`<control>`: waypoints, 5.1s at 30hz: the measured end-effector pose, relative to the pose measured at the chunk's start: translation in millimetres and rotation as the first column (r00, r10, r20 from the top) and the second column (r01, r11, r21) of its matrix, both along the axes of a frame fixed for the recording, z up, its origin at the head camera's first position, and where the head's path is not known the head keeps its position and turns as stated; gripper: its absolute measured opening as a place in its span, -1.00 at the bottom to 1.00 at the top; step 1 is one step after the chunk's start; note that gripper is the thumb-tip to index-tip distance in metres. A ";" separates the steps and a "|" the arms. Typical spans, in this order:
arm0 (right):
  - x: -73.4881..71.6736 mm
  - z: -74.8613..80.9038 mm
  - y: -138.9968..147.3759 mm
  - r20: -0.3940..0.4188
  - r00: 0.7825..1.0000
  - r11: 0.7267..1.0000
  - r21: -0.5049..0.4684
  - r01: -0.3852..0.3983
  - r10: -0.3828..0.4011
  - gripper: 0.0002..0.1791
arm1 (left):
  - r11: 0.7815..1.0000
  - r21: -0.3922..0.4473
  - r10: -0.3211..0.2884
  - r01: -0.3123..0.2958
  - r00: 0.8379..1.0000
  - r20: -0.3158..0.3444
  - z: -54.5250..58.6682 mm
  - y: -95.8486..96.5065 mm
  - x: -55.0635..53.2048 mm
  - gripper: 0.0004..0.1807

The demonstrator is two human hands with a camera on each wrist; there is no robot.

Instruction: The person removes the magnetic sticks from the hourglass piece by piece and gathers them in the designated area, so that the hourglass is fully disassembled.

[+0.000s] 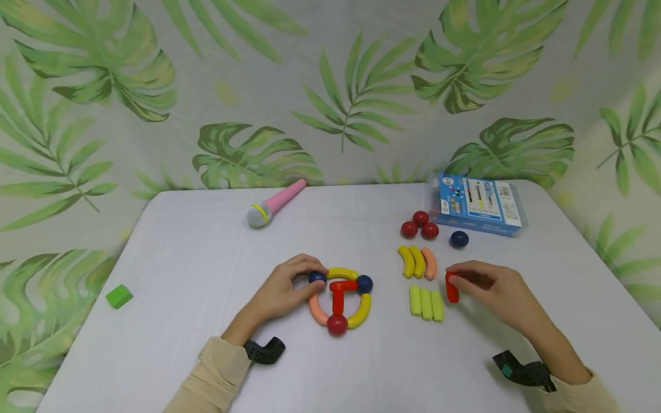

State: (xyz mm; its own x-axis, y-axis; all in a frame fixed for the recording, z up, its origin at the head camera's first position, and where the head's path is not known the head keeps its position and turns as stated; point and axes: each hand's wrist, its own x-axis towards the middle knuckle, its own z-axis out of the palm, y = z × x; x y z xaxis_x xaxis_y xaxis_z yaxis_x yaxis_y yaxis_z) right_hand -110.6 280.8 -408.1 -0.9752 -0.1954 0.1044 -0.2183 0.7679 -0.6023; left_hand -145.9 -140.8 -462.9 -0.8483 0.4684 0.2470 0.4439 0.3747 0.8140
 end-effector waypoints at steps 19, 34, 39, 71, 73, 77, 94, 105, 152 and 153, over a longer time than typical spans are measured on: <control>5.2 -19.2 -0.7 0.166 0.986 0.996 0.089 -0.033 0.018 -0.77 | 1.000 -0.011 0.012 -0.011 1.000 0.024 -0.5 0.2 -0.3 -0.75; 1.3 -9.5 6.1 0.113 0.994 0.996 0.089 -0.019 0.009 -0.61 | 1.000 -0.003 0.009 -0.009 1.000 0.015 -1.4 -1.1 -0.6 -0.74; -14.9 -8.8 19.8 -0.056 0.985 0.973 0.157 0.171 -0.164 -0.38 | 1.000 0.000 -0.003 0.003 1.000 0.018 -0.9 1.0 -0.9 -0.75; -88.9 -15.2 11.2 -0.084 0.992 0.990 0.092 0.107 -0.099 -0.56 | 1.000 0.003 0.005 -0.005 1.000 0.008 -1.7 -0.4 -0.7 -0.75; -87.8 -13.7 10.3 -0.085 0.992 0.991 0.089 0.098 -0.091 -0.56 | 1.000 0.003 0.005 -0.005 1.000 0.005 -2.0 -0.5 -0.7 -0.75; -85.5 -10.2 7.4 -0.088 0.993 0.992 0.089 0.085 -0.078 -0.56 | 1.000 0.006 0.002 -0.002 1.000 0.003 -3.1 -0.5 -1.0 -0.76; -65.0 5.2 -11.6 -0.108 0.994 0.995 0.094 0.019 -0.009 -0.60 | 1.000 -0.001 -0.001 0.001 1.000 0.000 -0.8 -0.4 -1.1 -0.75; -18.3 3.3 -108.8 -0.137 0.955 0.965 0.041 -0.259 0.263 -0.65 | 1.000 0.010 -0.014 0.014 1.000 -0.004 -2.1 -0.2 -1.8 -0.73; 26.0 3.7 -64.3 -0.022 0.995 0.993 0.065 -0.096 0.098 -0.47 | 1.000 -0.020 -0.007 0.008 1.000 0.017 -1.1 -0.3 0.2 -0.74; 26.3 2.8 -57.0 -0.024 0.996 0.994 0.068 -0.081 0.083 -0.47 | 1.000 -0.021 -0.008 0.008 1.000 0.013 -1.4 -0.3 0.0 -0.74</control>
State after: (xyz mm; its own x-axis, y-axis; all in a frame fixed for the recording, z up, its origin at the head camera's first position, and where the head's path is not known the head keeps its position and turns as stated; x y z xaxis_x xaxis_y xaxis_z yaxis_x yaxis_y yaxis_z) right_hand -84.4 223.8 -405.3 -0.9525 -0.2822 0.1142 -0.2977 0.7849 -0.5435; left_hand -145.9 -141.1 -464.3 -0.8477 0.4798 0.2263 0.4363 0.3881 0.8118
